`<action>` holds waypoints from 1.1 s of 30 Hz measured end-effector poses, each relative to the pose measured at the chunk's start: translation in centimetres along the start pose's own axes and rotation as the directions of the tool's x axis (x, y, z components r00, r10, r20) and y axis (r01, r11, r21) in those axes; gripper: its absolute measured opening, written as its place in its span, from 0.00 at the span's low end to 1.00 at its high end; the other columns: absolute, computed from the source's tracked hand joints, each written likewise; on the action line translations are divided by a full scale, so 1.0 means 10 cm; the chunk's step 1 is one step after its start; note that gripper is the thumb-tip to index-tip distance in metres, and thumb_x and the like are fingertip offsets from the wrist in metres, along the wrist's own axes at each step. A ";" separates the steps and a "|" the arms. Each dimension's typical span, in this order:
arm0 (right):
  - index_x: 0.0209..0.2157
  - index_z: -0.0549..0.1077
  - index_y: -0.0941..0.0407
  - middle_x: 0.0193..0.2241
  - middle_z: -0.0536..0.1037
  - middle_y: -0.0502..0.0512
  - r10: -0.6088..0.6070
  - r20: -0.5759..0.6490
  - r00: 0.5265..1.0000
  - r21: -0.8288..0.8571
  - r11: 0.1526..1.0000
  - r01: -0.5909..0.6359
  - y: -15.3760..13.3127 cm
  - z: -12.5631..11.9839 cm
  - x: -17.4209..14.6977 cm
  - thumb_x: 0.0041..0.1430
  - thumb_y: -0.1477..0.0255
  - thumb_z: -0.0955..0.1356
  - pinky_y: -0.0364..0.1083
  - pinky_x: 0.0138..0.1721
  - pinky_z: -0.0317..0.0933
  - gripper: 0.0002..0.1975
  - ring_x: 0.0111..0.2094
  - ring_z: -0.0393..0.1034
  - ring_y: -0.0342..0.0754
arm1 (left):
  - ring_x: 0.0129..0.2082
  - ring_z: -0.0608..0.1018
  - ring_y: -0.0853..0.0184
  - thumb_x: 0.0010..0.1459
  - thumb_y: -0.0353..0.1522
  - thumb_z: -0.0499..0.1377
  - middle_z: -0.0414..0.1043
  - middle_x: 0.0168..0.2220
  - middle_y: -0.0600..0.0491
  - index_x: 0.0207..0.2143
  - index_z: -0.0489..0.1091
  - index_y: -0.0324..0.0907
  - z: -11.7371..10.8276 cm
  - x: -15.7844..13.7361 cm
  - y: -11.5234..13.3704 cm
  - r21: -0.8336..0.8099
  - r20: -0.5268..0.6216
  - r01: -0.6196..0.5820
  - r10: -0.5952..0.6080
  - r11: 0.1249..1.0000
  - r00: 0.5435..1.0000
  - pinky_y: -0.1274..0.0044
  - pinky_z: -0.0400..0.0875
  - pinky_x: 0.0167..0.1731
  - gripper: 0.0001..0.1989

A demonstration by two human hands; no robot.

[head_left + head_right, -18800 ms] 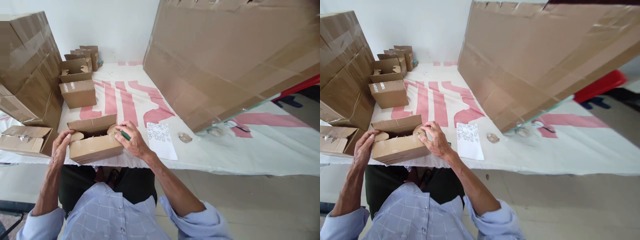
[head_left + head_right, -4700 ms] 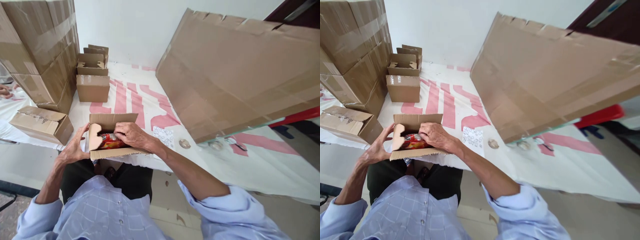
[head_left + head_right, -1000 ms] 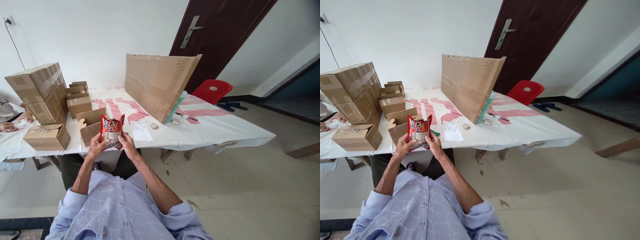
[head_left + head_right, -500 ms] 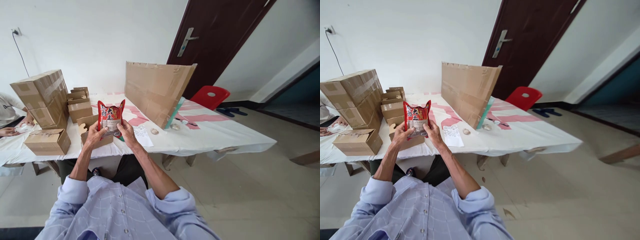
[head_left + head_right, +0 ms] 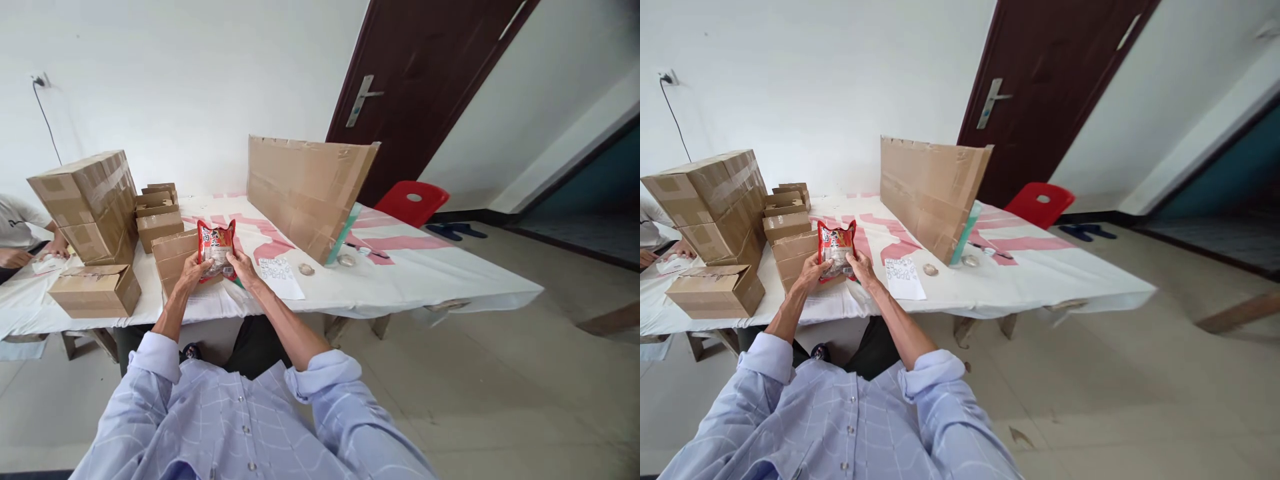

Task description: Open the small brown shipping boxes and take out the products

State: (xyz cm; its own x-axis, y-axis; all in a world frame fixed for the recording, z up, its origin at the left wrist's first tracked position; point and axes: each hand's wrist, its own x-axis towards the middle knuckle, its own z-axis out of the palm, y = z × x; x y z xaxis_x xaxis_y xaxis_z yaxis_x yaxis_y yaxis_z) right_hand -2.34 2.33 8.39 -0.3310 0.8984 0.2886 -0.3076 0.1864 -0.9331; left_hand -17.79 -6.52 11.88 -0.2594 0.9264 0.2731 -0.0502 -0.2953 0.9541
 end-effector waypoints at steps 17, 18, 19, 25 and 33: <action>0.51 0.82 0.53 0.47 0.87 0.55 -0.001 0.295 0.955 -0.113 0.993 0.036 -0.45 -0.41 -0.64 0.52 0.57 0.81 0.52 0.48 0.74 0.27 0.45 0.80 0.56 | 0.51 0.84 0.49 0.43 0.41 0.82 0.84 0.53 0.41 0.58 0.79 0.41 -0.06 -0.55 0.56 0.216 0.171 -0.079 0.042 0.973 0.984 0.65 0.79 0.51 0.39; 0.52 0.82 0.53 0.48 0.87 0.55 0.016 0.344 0.939 -0.146 0.989 0.037 -0.52 -0.43 -0.65 0.53 0.59 0.80 0.52 0.49 0.74 0.27 0.46 0.80 0.56 | 0.52 0.84 0.49 0.44 0.41 0.82 0.84 0.53 0.41 0.59 0.78 0.41 -0.09 -0.57 0.63 0.254 0.187 -0.082 0.034 0.964 0.982 0.65 0.79 0.52 0.40; 0.53 0.83 0.53 0.48 0.87 0.55 0.033 0.385 0.922 -0.185 0.982 0.042 -0.59 -0.44 -0.66 0.53 0.61 0.80 0.51 0.49 0.74 0.26 0.47 0.80 0.56 | 0.51 0.85 0.48 0.45 0.41 0.82 0.85 0.52 0.40 0.59 0.78 0.41 -0.13 -0.58 0.70 0.281 0.211 -0.078 0.018 0.956 0.977 0.64 0.80 0.51 0.40; 0.52 0.84 0.53 0.39 0.86 0.51 0.097 0.526 0.845 -0.365 0.923 0.121 -0.89 -0.29 -0.45 0.56 0.70 0.77 0.47 0.39 0.69 0.20 0.37 0.77 0.51 | 0.38 0.85 0.56 0.47 0.38 0.80 0.85 0.38 0.48 0.48 0.83 0.41 -0.23 -0.47 0.97 0.424 0.328 -0.119 -0.030 0.898 0.944 0.68 0.82 0.40 0.25; 0.56 0.83 0.54 0.42 0.85 0.53 -0.115 0.512 0.851 -0.414 0.835 0.362 -1.41 -0.22 0.18 0.60 0.65 0.79 0.52 0.45 0.75 0.23 0.41 0.80 0.54 | 0.51 0.85 0.50 0.49 0.37 0.79 0.81 0.48 0.47 0.54 0.80 0.40 -0.38 -0.01 1.47 0.419 0.133 -0.167 0.121 0.892 0.984 0.60 0.81 0.51 0.30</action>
State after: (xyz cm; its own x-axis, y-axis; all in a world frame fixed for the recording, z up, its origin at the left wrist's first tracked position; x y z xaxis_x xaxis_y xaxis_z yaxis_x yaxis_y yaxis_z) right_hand 3.36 2.21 21.60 -0.7034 0.5394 0.4629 -0.0078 0.6453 -0.7639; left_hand -22.20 -11.81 25.44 -0.1331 0.9065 0.4008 0.4031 -0.3199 0.8574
